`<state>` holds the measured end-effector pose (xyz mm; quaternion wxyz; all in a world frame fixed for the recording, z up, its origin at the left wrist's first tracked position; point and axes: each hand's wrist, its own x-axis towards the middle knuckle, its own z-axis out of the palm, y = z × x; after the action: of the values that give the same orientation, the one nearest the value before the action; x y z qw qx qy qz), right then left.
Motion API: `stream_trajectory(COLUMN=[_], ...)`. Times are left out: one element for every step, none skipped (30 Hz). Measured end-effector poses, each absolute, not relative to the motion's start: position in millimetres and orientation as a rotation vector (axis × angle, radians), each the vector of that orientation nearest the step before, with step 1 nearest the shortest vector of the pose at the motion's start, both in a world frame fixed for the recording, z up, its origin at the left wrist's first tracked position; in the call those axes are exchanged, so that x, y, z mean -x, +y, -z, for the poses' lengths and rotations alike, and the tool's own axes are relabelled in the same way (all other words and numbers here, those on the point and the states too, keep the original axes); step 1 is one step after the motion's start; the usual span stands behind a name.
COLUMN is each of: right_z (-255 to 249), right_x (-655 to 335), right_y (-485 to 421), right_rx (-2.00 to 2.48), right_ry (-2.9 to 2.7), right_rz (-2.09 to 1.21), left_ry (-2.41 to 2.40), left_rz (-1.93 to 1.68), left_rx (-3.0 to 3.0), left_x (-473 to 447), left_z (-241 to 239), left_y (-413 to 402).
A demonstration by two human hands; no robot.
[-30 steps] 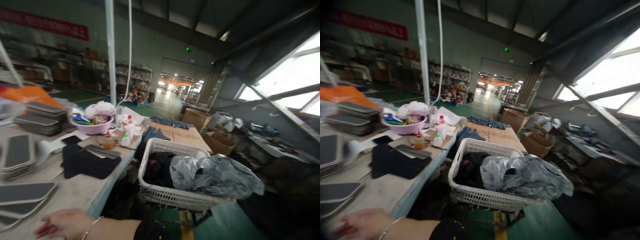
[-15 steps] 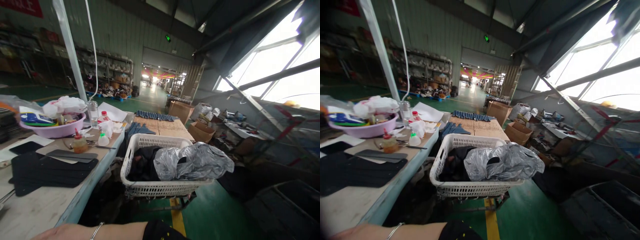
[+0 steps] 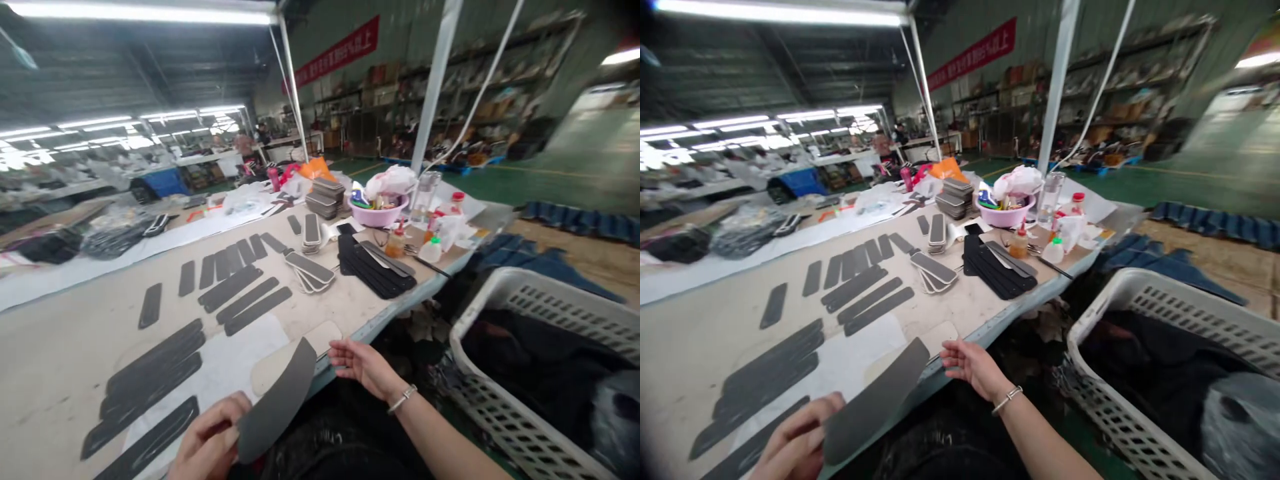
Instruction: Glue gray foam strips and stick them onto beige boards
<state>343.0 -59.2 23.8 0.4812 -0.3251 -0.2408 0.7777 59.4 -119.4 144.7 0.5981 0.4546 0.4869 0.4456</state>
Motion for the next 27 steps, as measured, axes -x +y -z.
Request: stream_trajectory(right_z=[-24.5, -25.4, -26.1, -26.7, -27.0, -27.3, -27.5, -27.8, -28.1, -28.5, -28.8, -28.9, -28.9, -28.6, -28.1, -27.4, -26.8, -26.2, -25.7, -25.4, -25.4, -25.6, -25.9, -26.2, -26.6, -26.8, -26.8], right_x=[-340.8, -338.3, -335.5, -332.3, -328.7, -324.7, -320.4, -316.0, -311.8, -308.1, -305.0, -302.8, -301.6, -301.7, -302.9, -305.5, -309.1, -313.7, -319.1, -325.0, -331.0, -336.7, -342.0, -346.5, -350.1, -352.8, -354.4], right_y=[-60.7, -61.4, -61.1, -59.9, -58.0, -55.8, -53.6, -51.9, -50.6, -49.9, -49.8, -49.9, -50.1, -50.3, -50.1, -49.3, -47.8, -45.5, -42.3, -38.2, -33.3, -27.7, -21.8, -15.7, -9.8, -4.3, 0.6], right_rx=[0.815, 0.844, 0.879, 0.915, 0.947, 0.974, 0.994, 1.007, 1.015, 1.02, 1.026, 1.033, 1.045, 1.065, 1.093, 1.128, 1.168, 1.212, 1.26, 1.312, 1.364, 1.418, 1.472, 1.526, 1.578, 1.628, 1.677], right_ry=[-0.606, -0.628, -0.654, -0.68, -0.71, -0.744, -0.787, -0.834, -0.879, -0.92, -0.953, -0.975, -0.989, -0.999, -1.007, -1.015, -1.025, -1.038, -1.055, -1.078, -1.105, -1.136, -1.173, -1.214, -1.259, -1.306, -1.354], right_rz=[-1.898, -1.893, -1.89, -1.891, -1.902, -1.921, -1.94, -1.957, -1.969, -1.981, -1.994, -2.003, -2.008, -2.004, -1.989, -1.966, -1.934, -1.898, -1.855, -1.808, -1.754, -1.694, -1.631, -1.565, -1.502, -1.442, -1.386], left_ry=[1.105, 1.09, 1.077, 1.065, 1.06, 1.062, 1.066, 1.071, 1.074, 1.068, 1.051, 1.029, 1.011, 1.001, 1.009, 1.04, 1.096, 1.168, 1.252, 1.342, 1.423, 1.492, 1.55, 1.603, 1.65, 1.691, 1.732], left_rz=[-1.06, -1.076, -1.079, -1.074, -1.066, -1.059, -1.056, -1.055, -1.058, -1.066, -1.077, -1.09, -1.105, -1.12, -1.13, -1.132, -1.126, -1.113, -1.1, -1.091, -1.08, -1.064, -1.036, -0.99, -0.932, -0.869, -0.81], left_rx=[-1.024, -1.009, -1.003, -1.002, -0.999, -0.993, -0.985, -0.974, -0.955, -0.928, -0.897, -0.866, -0.839, -0.823, -0.814, -0.809, -0.804, -0.798, -0.793, -0.793, -0.806, -0.833, -0.868, -0.905, -0.941, -0.975, -1.007], left_x=[-61.3, -62.8, -63.6, -63.8, -63.5, -63.1, -62.7, -62.7, -63.1, -63.8, -64.4, -64.8, -64.5, -63.3, -61.0, -57.4, -52.7, -47.1, -41.0, -34.9, -29.3, -24.5, -21.0, -18.6, -17.5, -17.4, -17.9], left_z=[-143.6, -142.6, -142.1, -142.1, -142.7, -143.8, -145.4, -147.3, -149.2, -151.0, -152.3, -153.0, -153.0, -152.1, -150.1, -146.8, -142.3, -136.4, -129.3, -121.1, -112.2, -103.1, -94.1, -85.6, -77.9, -71.1, -65.2], left_y=[-120.3, -121.0, -121.8, -122.9, -124.3, -125.8, -127.5, -129.2, -130.7, -131.9, -132.7, -133.1, -132.9, -132.1, -130.6, -128.3, -125.2, -121.1, -116.1, -110.3, -103.7, -96.4, -88.8, -81.0, -73.3, -65.9, -59.1])
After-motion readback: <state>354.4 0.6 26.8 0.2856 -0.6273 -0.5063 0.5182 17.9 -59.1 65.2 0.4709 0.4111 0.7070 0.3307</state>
